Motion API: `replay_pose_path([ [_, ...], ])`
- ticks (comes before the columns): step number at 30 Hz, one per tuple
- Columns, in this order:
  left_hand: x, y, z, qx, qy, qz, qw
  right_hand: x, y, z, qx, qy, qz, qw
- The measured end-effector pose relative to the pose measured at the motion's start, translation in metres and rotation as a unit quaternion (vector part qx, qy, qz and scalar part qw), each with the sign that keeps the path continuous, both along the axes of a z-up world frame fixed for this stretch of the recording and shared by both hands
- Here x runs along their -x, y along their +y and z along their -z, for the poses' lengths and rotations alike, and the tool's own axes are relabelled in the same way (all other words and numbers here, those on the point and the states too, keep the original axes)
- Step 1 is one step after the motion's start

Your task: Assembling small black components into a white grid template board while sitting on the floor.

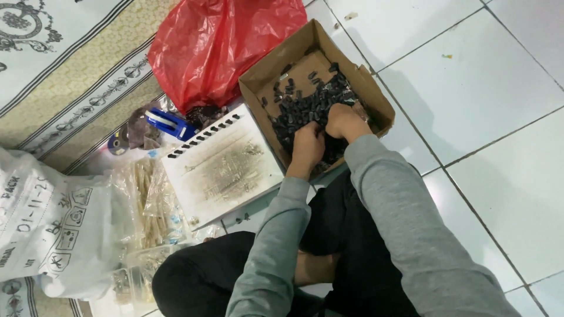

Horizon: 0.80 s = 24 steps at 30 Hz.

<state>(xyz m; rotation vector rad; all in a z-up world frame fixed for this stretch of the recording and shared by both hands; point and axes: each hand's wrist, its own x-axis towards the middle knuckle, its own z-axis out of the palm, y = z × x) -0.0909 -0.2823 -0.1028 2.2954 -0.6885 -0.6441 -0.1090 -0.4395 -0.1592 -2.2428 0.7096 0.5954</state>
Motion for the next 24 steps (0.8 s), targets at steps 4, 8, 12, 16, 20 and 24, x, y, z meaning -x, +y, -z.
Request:
replay_pose_path([
  [4, 0.015, -0.011, -0.011, -0.071, -0.105, 0.011, 0.992, 0.010, 0.022, -0.052, 0.018, -0.017, -0.013, 1.000],
  [8, 0.025, -0.015, -0.031, -0.042, -0.054, -0.059, 0.996, 0.012, 0.022, -0.059, 0.030, -0.013, -0.024, 0.999],
  [12, 0.012, -0.015, -0.002, -0.003, 0.025, -0.128, 0.991, 0.020, 0.027, -0.077, 0.024, -0.047, 0.025, 0.998],
  [16, 0.016, -0.001, -0.041, 0.022, 0.021, -0.111, 0.993, 0.015, 0.015, -0.050, 0.049, -0.081, 0.012, 0.995],
  [20, 0.003, 0.034, -0.079, 0.128, 0.002, -0.101, 0.987, 0.026, 0.045, -0.164, -0.009, -0.151, 0.033, 0.988],
  [24, -0.017, 0.102, -0.103, 0.285, 0.071, -0.130, 0.947, 0.029, 0.081, -0.222, -0.092, -0.239, 0.035, 0.966],
])
